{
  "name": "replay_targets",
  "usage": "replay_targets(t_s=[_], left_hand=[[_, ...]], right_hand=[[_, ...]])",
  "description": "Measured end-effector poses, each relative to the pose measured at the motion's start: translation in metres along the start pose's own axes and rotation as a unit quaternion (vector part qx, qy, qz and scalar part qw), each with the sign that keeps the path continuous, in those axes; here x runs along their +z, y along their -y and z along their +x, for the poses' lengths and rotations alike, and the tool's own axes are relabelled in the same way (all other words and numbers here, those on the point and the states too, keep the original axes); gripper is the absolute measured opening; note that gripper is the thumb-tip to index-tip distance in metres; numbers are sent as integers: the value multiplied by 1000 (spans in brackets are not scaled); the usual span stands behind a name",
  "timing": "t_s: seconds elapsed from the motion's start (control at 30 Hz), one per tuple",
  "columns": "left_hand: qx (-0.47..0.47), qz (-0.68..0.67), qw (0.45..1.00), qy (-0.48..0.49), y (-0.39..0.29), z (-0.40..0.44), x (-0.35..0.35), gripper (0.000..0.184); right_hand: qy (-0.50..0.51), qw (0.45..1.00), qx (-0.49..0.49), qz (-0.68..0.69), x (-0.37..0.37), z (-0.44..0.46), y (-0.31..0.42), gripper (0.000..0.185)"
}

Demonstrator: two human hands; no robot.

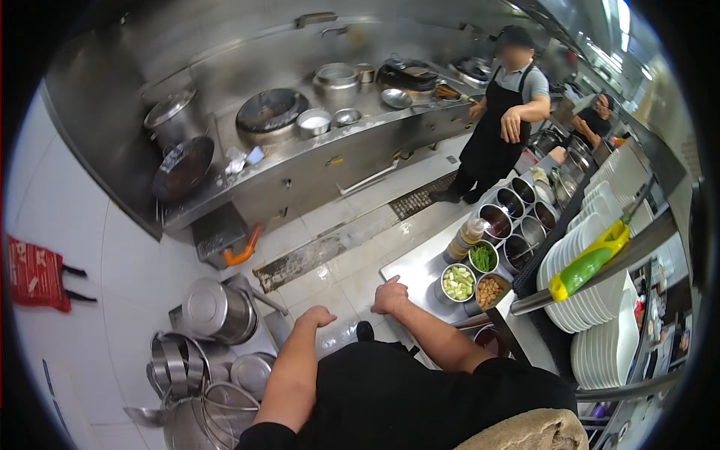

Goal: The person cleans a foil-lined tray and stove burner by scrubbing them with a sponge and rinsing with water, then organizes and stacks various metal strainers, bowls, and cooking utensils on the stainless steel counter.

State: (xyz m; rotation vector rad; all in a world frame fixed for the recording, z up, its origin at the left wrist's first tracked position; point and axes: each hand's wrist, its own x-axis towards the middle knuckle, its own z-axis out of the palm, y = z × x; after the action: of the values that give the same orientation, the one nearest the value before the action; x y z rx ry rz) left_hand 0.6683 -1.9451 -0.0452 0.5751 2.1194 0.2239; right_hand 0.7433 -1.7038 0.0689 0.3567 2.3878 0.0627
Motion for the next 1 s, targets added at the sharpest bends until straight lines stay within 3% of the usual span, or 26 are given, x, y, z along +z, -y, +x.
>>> replay_targets(t_s=[0.1,0.27,0.33,0.43,0.47,0.67,0.73,0.8,0.87,0.9,0.93,0.97,1.0], left_hand=[[17,10,1000,1,7,13,9,58],[-46,-96,983,-147,17,45,30,77],[-69,-166,963,-203,16,56,41,74],[-118,-257,938,-200,-10,29,33,66],[-108,-297,936,-157,-31,-20,7,65],[-120,-413,874,-224,-54,-38,67,63],[-129,-413,871,-231,-42,-36,115,61],[-152,-374,900,-167,-37,-56,149,64],[-144,-311,922,-182,-30,-63,204,60],[-137,-314,925,-163,-32,-75,214,58],[-128,-313,930,-144,-35,-88,223,56],[-127,-383,899,-170,-34,-94,244,50],[-121,-423,881,-172,-38,-108,248,46]], right_hand=[[-32,999,-28,11,10,8,-4,73],[-45,998,-42,8,6,6,-6,92],[-32,997,-63,6,-5,1,-4,97],[-81,992,-79,-53,10,10,-5,93],[-52,995,-76,-36,8,12,-5,95],[-39,995,-95,-3,-2,-10,-7,90],[-181,958,-189,116,28,19,-24,86],[-371,845,-270,275,10,-6,1,82],[-497,731,-294,362,-10,-35,30,76],[-322,772,-334,435,-10,-41,30,74],[-139,777,-363,496,-12,-45,27,71],[130,740,-412,515,-22,-53,21,69],[387,644,-439,494,-30,-63,15,66]])
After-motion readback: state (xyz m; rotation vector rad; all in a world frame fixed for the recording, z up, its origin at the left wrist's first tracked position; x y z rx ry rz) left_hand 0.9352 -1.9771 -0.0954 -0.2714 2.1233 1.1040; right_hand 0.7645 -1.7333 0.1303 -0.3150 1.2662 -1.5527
